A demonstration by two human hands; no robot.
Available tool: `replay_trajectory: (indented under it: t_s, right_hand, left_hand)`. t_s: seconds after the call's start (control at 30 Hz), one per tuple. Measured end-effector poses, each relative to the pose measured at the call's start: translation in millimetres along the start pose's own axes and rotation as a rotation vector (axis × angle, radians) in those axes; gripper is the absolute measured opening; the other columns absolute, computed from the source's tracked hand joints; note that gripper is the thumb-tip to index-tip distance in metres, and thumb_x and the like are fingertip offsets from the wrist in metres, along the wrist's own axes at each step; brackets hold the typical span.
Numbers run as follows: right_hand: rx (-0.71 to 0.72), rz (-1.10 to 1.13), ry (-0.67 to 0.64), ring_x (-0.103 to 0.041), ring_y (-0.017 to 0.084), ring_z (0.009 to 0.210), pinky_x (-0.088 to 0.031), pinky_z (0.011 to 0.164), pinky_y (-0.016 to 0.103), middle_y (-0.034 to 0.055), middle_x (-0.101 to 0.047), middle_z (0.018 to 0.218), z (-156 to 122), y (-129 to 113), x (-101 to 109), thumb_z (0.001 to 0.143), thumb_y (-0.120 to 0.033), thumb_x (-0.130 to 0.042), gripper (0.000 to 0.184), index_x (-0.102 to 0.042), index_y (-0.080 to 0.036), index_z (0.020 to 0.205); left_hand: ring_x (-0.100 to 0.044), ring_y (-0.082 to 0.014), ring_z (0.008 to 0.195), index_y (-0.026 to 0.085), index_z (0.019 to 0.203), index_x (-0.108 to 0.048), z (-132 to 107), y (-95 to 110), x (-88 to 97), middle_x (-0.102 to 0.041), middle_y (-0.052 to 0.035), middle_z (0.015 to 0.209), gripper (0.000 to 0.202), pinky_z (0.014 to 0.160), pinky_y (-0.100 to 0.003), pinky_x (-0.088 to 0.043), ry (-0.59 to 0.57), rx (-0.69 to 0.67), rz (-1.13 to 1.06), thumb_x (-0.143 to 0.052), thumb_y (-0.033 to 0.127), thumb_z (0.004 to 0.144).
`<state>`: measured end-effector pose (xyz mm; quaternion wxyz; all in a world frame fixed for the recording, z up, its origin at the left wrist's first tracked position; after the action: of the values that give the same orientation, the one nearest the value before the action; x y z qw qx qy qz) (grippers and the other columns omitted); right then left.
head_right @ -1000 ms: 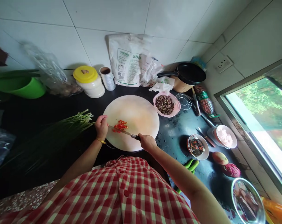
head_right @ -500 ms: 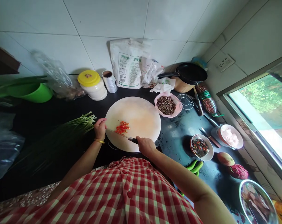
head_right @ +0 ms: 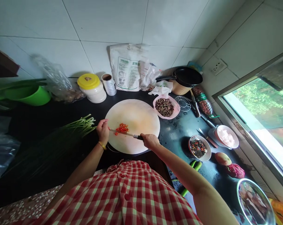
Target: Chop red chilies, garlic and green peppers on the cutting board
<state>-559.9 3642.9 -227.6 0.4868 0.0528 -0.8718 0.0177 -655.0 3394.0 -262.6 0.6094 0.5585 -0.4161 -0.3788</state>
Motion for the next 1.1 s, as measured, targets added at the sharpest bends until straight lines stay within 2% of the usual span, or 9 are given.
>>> replay_trajectory:
  t_s: [0.1, 0.27, 0.43, 0.57, 0.63, 0.73, 0.87, 1.0, 1.1]
  right_hand:
    - [0.002, -0.024, 0.011, -0.061, 0.020, 0.084, -0.038, 0.065, 0.027, 0.0057, -0.066, 0.091, 1.7, 0.7, 4.0, 0.085, -0.022, -0.038, 0.028, -0.050, -0.027, 0.111]
    - [-0.046, 0.018, -0.021, -0.061, 0.019, 0.083, -0.038, 0.064, 0.026, 0.0047, -0.066, 0.092, 1.6, 3.3, 6.4, 0.086, -0.021, -0.038, 0.029, -0.050, -0.028, 0.111]
    - [-0.014, -0.035, 0.001, -0.060, 0.021, 0.087, -0.039, 0.067, 0.028, 0.0075, -0.064, 0.096, 10.2, 8.3, 24.7, 0.086, -0.022, -0.038, 0.029, -0.051, -0.027, 0.112]
    - [-0.057, -0.026, -0.039, -0.061, 0.020, 0.083, -0.039, 0.065, 0.027, 0.0055, -0.065, 0.093, 17.5, 15.8, 19.8, 0.086, -0.021, -0.038, 0.030, -0.051, -0.028, 0.112]
    - [-0.023, -0.038, -0.020, -0.061, 0.021, 0.084, -0.039, 0.065, 0.027, 0.0056, -0.065, 0.093, 18.2, 14.0, 17.4, 0.085, -0.022, -0.039, 0.030, -0.051, -0.028, 0.111]
    - [-0.002, -0.038, -0.002, -0.061, 0.021, 0.085, -0.039, 0.066, 0.028, 0.0062, -0.065, 0.093, 15.4, 9.8, 14.3, 0.085, -0.021, -0.038, 0.030, -0.052, -0.027, 0.111]
    - [-0.069, -0.008, -0.029, -0.061, 0.019, 0.084, -0.039, 0.066, 0.026, 0.0051, -0.066, 0.094, 10.6, 8.0, 13.1, 0.087, -0.021, -0.036, 0.029, -0.052, -0.027, 0.110]
    - [0.003, -0.021, 0.011, -0.061, 0.020, 0.085, -0.039, 0.065, 0.027, 0.0068, -0.066, 0.092, 4.1, -3.9, 14.2, 0.085, -0.021, -0.039, 0.028, -0.052, -0.026, 0.110]
    - [-0.045, 0.020, 0.019, -0.062, 0.019, 0.082, -0.040, 0.064, 0.026, 0.0057, -0.066, 0.090, -2.8, -6.8, 4.5, 0.085, -0.019, -0.039, 0.028, -0.051, -0.026, 0.109]
  left_hand:
    - [-0.039, -0.0066, 0.040, 0.015, 0.079, -0.061, 4.4, -3.0, -2.8, -0.048, 0.0052, 0.051, 0.019, 0.044, -0.020, -0.032, 0.025, 0.059, -0.018, -0.043, 0.020, 0.073]
    - [-0.041, -0.0072, 0.043, 0.016, 0.083, -0.062, 8.3, 4.4, -11.0, -0.048, 0.0047, 0.053, 0.023, 0.045, -0.019, -0.033, -0.019, -0.014, -0.005, -0.042, 0.021, 0.075]
    - [-0.039, -0.0061, 0.041, 0.015, 0.078, -0.061, 19.0, -7.3, -16.1, -0.055, 0.0024, 0.061, 0.020, 0.043, -0.020, -0.032, 0.043, 0.078, -0.033, -0.044, 0.020, 0.072]
    - [-0.042, -0.0066, 0.046, 0.015, 0.081, -0.062, 16.0, -6.5, -21.1, -0.058, 0.0008, 0.069, 0.023, 0.047, -0.020, -0.036, -0.005, -0.010, 0.003, -0.041, 0.020, 0.073]
    - [-0.041, -0.0064, 0.045, 0.015, 0.080, -0.062, 14.1, -7.0, -18.5, -0.059, 0.0002, 0.072, 0.022, 0.046, -0.020, -0.035, 0.018, 0.015, -0.003, -0.042, 0.020, 0.073]
    - [-0.040, -0.0063, 0.043, 0.015, 0.079, -0.062, 12.5, -7.5, -15.4, -0.058, 0.0012, 0.066, 0.021, 0.045, -0.020, -0.034, 0.025, 0.055, -0.015, -0.042, 0.020, 0.072]
    - [-0.042, -0.0076, 0.044, 0.016, 0.082, -0.063, 12.8, -6.0, -15.2, -0.053, 0.0033, 0.058, 0.024, 0.047, -0.021, -0.035, -0.027, -0.021, 0.004, -0.041, 0.021, 0.074]
    - [-0.040, -0.0080, 0.042, 0.015, 0.080, -0.063, 15.4, -16.0, -7.2, -0.044, 0.0057, 0.047, 0.021, 0.047, -0.020, -0.034, 0.016, 0.064, -0.009, -0.044, 0.021, 0.072]
    - [-0.041, -0.0078, 0.043, 0.015, 0.081, -0.063, 12.1, -9.4, -5.8, -0.047, 0.0049, 0.051, 0.022, 0.048, -0.020, -0.035, -0.030, 0.017, 0.008, -0.044, 0.022, 0.072]
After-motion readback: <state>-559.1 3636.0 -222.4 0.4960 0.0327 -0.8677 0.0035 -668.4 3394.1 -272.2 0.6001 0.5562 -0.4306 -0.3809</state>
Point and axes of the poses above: each hand's wrist, its own z-axis towards the middle knuckle, its own x-axis out of the back of the hand, y = z × x, the point moved 6 cm from there along z, towards the middle knuckle
